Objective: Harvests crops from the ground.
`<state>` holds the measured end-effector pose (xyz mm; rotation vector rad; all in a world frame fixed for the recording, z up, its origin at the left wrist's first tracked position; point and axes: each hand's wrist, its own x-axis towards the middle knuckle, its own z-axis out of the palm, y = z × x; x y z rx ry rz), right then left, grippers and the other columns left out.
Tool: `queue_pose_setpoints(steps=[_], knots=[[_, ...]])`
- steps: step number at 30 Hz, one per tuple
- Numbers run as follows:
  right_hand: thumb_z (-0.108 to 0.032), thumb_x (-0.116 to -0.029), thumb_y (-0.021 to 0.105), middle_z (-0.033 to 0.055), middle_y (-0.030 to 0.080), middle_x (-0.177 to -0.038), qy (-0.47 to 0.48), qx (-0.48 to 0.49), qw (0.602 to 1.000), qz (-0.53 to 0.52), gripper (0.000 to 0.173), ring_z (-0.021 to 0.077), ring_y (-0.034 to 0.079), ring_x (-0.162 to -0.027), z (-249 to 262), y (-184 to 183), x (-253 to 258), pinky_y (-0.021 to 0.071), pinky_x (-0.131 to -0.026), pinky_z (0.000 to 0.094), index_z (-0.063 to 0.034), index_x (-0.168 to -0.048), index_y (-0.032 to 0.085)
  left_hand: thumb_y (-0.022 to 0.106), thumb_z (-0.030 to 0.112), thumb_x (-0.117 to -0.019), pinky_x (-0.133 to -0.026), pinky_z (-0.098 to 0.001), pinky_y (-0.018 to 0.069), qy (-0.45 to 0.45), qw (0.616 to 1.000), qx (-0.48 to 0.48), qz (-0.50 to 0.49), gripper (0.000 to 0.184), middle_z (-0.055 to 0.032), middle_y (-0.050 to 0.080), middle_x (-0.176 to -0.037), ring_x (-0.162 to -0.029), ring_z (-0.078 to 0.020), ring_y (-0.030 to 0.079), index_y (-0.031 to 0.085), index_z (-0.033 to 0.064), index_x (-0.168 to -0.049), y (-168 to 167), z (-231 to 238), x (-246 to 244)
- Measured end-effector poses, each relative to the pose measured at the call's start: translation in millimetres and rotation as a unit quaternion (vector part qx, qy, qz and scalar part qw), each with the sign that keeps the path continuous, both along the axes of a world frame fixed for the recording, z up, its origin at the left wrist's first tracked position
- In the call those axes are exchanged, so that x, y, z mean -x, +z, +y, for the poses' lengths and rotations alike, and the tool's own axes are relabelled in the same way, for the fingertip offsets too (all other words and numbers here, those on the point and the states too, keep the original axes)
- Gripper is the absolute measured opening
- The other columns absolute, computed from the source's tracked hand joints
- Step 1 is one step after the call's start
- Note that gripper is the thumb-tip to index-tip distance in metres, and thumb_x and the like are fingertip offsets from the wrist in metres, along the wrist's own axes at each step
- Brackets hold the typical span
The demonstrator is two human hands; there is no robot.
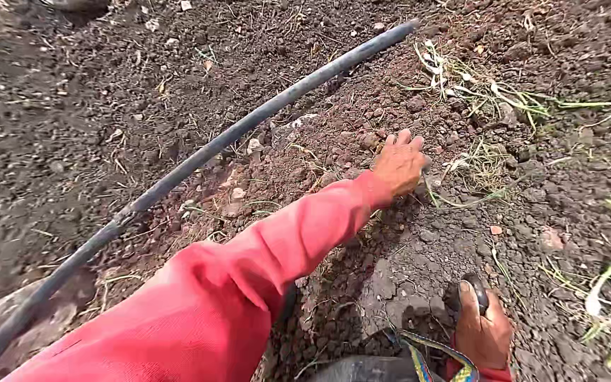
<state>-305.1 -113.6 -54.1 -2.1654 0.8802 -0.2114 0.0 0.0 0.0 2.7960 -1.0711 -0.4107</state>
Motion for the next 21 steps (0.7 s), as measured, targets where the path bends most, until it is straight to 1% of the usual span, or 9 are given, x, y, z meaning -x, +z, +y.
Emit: queue_pose_setpoints(steps=[2, 5, 8, 9, 11, 13, 15, 19, 21], knots=[[-0.053, -0.0983, 0.053, 0.0049, 0.06, -0.063, -0.004, -0.001, 1.0, -0.019, 0.057, 0.0115, 0.059, -0.053, 3, -3, 7, 0.0495, -0.049, 0.0341, 0.0017, -0.094, 0.068, 0.053, 0.024, -0.1031, -0.102, -0.0583, 0.0449, -0.007, 0.998, -0.045, -0.035, 0.026, -0.0127, 0.066, -0.126, -0.127, -0.039, 0.054, 0.078, 0.024, -0.109, -6, 22, 5], [-0.057, -0.0975, 0.053, 0.0011, 0.058, -0.061, 0.011, -0.028, 0.999, -0.013, 0.058, 0.008, 0.056, -0.051, -2, 4, 10, 0.0483, -0.048, 0.0324, -0.0015, -0.093, 0.067, 0.052, 0.024, -0.1041, -0.08, -0.0618, 0.0561, 0.016, 0.999, -0.027, 0.011, 0.025, -0.0125, 0.074, -0.104, -0.1, -0.0374, 0.071, 0.076, 0.019, -0.109, 20, 28, -3], [-0.045, -0.1002, 0.056, -0.0009, 0.055, -0.062, -0.008, -0.089, 0.993, -0.076, 0.047, 0.0052, 0.054, -0.05, -15, 43, -3, 0.0493, -0.049, 0.0279, 0.0018, -0.096, 0.065, 0.055, 0.029, -0.1047, -0.082, -0.052, 0.057, 0.082, 0.979, 0.157, 0.103, 0.027, -0.0079, 0.075, -0.094, -0.091, -0.0248, 0.072, 0.076, 0.0133, -0.107, 37, 25, -14], [-0.045, -0.1022, 0.054, -0.0033, 0.052, -0.06, -0.009, -0.115, 0.987, -0.11, 0.046, 0.0057, 0.051, -0.047, -19, 54, -4, 0.0482, -0.045, 0.0277, -0.0002, -0.097, 0.062, 0.06, 0.028, -0.1037, -0.079, -0.0431, 0.0573, 0.132, 0.944, 0.262, 0.153, 0.025, -0.007, 0.073, -0.087, -0.082, -0.0191, 0.07, 0.074, 0.0078, -0.1, 34, 23, -12], [-0.05, -0.1042, 0.05, -0.0074, 0.047, -0.057, 0.002, -0.144, 0.975, -0.167, 0.044, 0.0059, 0.048, -0.043, -28, 72, -14, 0.0454, -0.04, 0.0277, -0.0063, -0.099, 0.058, 0.07, 0.011, -0.0986, -0.07, -0.0349, 0.0634, 0.243, 0.802, 0.483, 0.253, 0.015, -0.011, 0.072, -0.082, -0.071, -0.0176, 0.072, 0.067, -0.0033, -0.099, 33, 8, -9], [-0.052, -0.1037, 0.051, -0.0075, 0.048, -0.058, 0.023, -0.13, 0.972, -0.193, 0.046, 0.0058, 0.048, -0.043, -34, 76, -27, 0.045, -0.039, 0.0271, -0.0077, -0.097, 0.059, 0.062, -0.006, -0.0985, -0.073, -0.0388, 0.0663, 0.27, 0.676, 0.613, 0.307, 0.027, -0.0163, 0.071, -0.091, -0.075, -0.0245, 0.075, 0.055, -0.0047, -0.125, 63, -10, -16], [-0.051, -0.103, 0.053, -0.004, 0.052, -0.059, 0.025, -0.102, 0.978, -0.179, 0.048, 0.0061, 0.05, -0.044, -31, 54, -28, 0.0466, -0.04, 0.0274, -0.0034, -0.096, 0.061, 0.053, -0.01, -0.1013, -0.077, -0.0399, 0.0658, 0.262, 0.617, 0.663, 0.334, 0.042, -0.0188, 0.071, -0.102, -0.084, -0.0279, 0.075, 0.046, -0.0004, -0.142, 95, -11, -22], [-0.044, -0.0997, 0.054, 0.0022, 0.061, -0.067, -0.013, -0.083, 0.995, -0.062, 0.049, 0.0073, 0.058, -0.053, -14, 0, -23, 0.0523, -0.052, 0.0317, 0.0027, -0.105, 0.068, 0.044, 0.005, -0.1022, -0.047, -0.0198, 0.0407, 0.405, 0.577, 0.611, 0.361, 0.02, -0.0025, 0.061, -0.081, -0.055, -0.0073, 0.05, 0.058, 0.0076, -0.116, 69, 24, -32], [-0.045, -0.0995, 0.054, 0.0022, 0.06, -0.065, -0.028, -0.093, 0.994, -0.052, 0.049, 0.0079, 0.057, -0.052, -9, -5, -21, 0.0514, -0.05, 0.0325, 0.0026, -0.103, 0.068, 0.051, 0.011, -0.1017, -0.042, -0.0205, 0.0335, 0.46, 0.63, 0.512, 0.359, 0.006, 0.0015, 0.051, -0.069, -0.048, -0.0065, 0.04, 0.057, 0.0099, -0.102, 25, 44, -20]])
